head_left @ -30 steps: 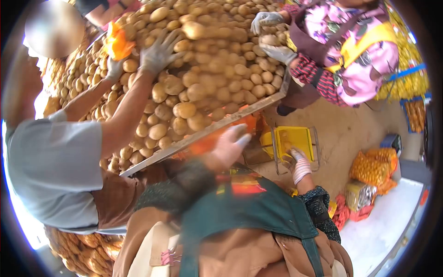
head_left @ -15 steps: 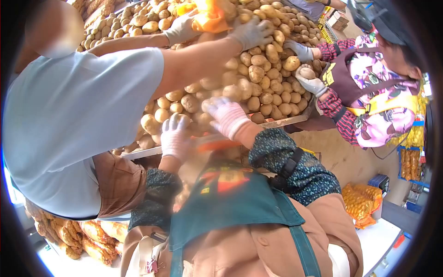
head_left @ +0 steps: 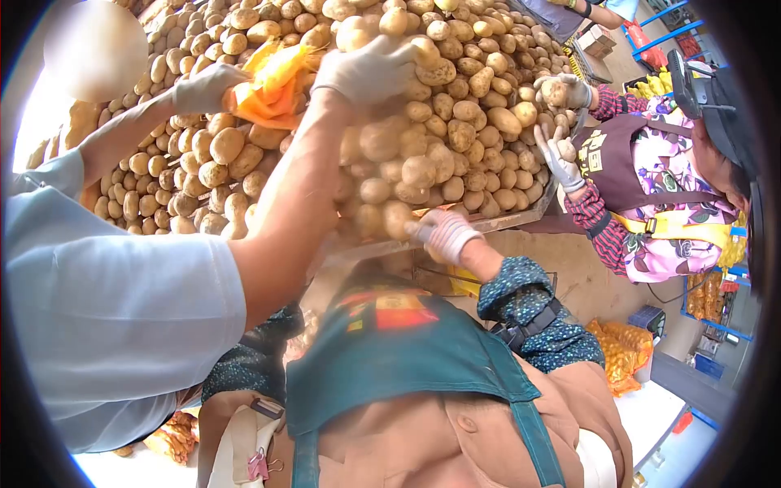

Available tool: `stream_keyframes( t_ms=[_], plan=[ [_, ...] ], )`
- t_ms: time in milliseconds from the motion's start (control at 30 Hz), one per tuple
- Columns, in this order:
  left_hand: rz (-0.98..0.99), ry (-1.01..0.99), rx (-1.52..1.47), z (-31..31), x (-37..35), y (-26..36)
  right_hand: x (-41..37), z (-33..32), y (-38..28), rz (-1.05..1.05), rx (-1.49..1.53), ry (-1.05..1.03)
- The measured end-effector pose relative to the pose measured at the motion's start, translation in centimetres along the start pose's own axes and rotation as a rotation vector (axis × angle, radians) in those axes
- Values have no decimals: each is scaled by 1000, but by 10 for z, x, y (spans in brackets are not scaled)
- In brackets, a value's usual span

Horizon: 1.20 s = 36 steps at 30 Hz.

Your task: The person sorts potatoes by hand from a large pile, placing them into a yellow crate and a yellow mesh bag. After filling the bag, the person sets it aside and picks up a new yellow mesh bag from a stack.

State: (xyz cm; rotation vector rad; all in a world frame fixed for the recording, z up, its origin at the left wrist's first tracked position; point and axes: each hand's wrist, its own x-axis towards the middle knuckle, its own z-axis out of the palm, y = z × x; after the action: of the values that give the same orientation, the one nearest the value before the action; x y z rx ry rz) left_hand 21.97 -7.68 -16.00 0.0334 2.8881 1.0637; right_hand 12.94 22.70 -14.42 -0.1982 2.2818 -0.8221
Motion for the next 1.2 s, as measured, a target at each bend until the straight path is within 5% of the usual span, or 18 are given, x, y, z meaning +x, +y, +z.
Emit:
stream_keyframes(
  t_ms=[100, 233, 367, 467, 600, 700, 800, 833, 900, 967, 1067, 1100, 1200],
  plan=[
    [-91, 20, -54, 6, 18, 12, 0, 12, -19, -17, -229, 51],
    [40, -272, 607, -30, 38, 56, 1, -2, -62, 152, -318, -114],
    [117, -192, 397, -36, 42, 50, 5, 0, -39, 53, -243, -65],
    [76, -171, 379, -33, 49, 49, 8, -6, -20, -24, -18, -76],
    [-50, -238, 545, -25, 58, 72, 2, -10, -1, -170, 706, -150],
    [9, -167, 402, -22, 61, 59, -3, -18, 0, -119, 1115, -334],
    [144, 107, 112, -25, 63, 44, -8, -21, 7, -70, 1276, -413],
    [-219, 79, -513, -20, 58, 48, -8, -19, 11, -53, 1328, -434],
    [-508, -120, -1042, -34, 60, 57, -6, -17, 13, -32, 1308, -485],
    [-671, -152, -1087, -26, 58, 68, 1, -13, 5, -40, 1294, -506],
    [-517, -234, -771, 25, 56, 33, 7, -7, -17, -70, 1279, -472],
    [-735, -221, -860, 24, 60, 58, 6, -8, -23, -65, 1293, -472],
    [-706, -193, -1072, 19, 67, 65, 16, -7, -23, -107, 1299, -445]
  ],
)
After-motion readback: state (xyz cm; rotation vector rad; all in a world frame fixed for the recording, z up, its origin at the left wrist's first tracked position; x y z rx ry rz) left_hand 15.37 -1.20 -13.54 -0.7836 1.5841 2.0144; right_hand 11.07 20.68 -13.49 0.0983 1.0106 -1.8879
